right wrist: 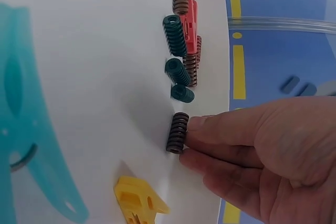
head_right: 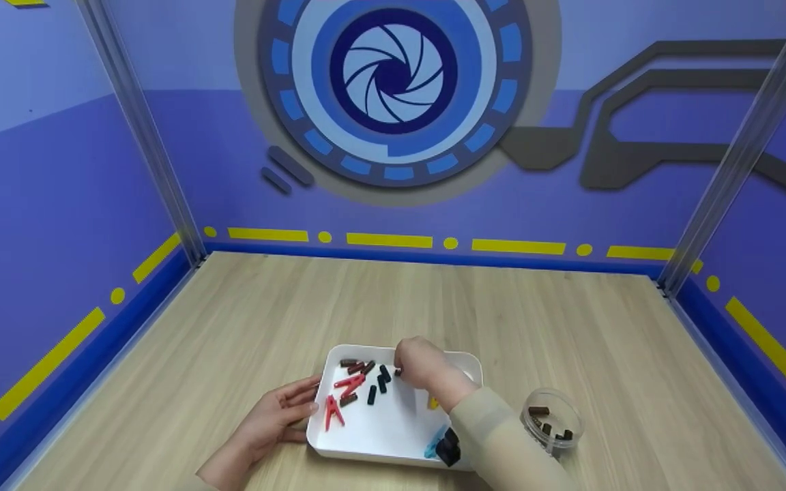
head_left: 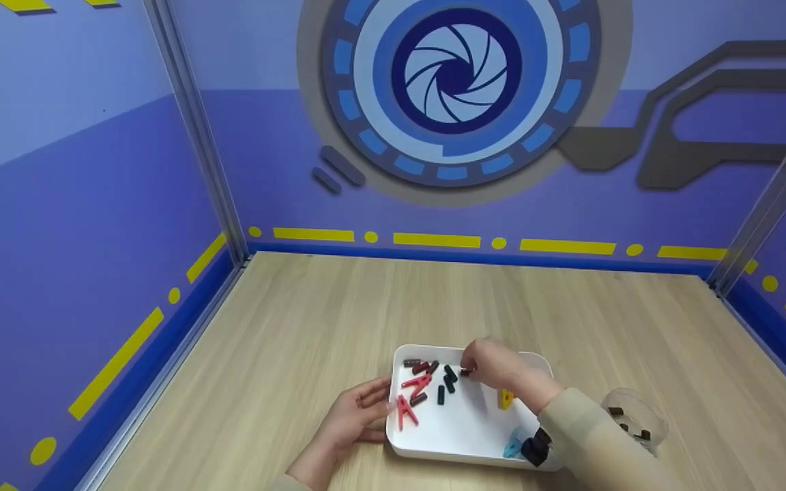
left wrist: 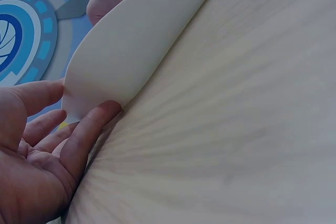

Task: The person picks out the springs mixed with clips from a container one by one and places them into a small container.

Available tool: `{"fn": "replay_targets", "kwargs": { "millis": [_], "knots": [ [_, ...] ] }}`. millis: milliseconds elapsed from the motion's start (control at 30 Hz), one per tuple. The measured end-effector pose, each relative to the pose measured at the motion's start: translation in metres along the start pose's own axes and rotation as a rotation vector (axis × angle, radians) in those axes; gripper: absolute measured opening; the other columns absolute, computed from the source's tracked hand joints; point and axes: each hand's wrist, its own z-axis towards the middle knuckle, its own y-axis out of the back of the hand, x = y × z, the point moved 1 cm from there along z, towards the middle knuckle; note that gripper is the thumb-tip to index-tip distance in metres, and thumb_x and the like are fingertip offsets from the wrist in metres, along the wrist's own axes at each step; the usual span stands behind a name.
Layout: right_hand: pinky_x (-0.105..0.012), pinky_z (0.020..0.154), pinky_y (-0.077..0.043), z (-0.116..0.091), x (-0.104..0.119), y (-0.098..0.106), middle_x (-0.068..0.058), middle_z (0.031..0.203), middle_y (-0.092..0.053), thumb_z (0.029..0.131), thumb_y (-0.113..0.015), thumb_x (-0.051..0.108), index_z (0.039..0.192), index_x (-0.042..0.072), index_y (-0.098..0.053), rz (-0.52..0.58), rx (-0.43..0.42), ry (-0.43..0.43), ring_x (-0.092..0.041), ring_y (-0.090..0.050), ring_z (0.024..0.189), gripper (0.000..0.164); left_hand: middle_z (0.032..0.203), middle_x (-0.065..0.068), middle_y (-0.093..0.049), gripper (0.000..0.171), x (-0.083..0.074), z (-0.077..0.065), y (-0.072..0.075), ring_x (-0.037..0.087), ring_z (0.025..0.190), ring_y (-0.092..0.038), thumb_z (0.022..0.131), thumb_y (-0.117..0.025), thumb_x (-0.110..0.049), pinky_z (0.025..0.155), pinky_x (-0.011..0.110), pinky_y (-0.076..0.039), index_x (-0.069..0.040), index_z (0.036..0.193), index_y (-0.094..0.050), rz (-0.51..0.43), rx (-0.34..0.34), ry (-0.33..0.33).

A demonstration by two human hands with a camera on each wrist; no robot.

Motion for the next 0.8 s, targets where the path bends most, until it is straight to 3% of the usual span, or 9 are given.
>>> {"fn": "replay_targets", "kwargs": {
  "millis": [233,800],
  "knots": [
    [-0.039,0.082,-0.06,0.0003,-0.0007,-0.0024,0.0,0.084,-0.07,0.085,-0.081,-0.001,0.092,0.009,-0.077,-0.027,0.051,-0.04,-0.017,-0.058,0.077,0.012,0.154,0.022,-0.052,0.061,-0.0007,0.0001,-0.0002,0.023,0.109,-0.072,0.098,-0.071,-0.015,0.067,0.039,-0.065,-0.006,0.153,-0.047,0.016,-0.01,0.003],
    [-0.037,0.077,-0.061,-0.0015,-0.0083,0.005,0.001,0.081,-0.069,0.086,-0.08,0.0,0.088,0.009,-0.078,0.004,0.095,0.039,-0.015,-0.057,0.074,0.01,0.154,0.022,-0.051,0.062,-0.0002,0.0007,0.0005,0.021,0.108,-0.072,0.097,-0.071,-0.014,0.066,0.039,-0.065,-0.004,0.153,-0.047,0.013,0.008,-0.009]
  ]
}}
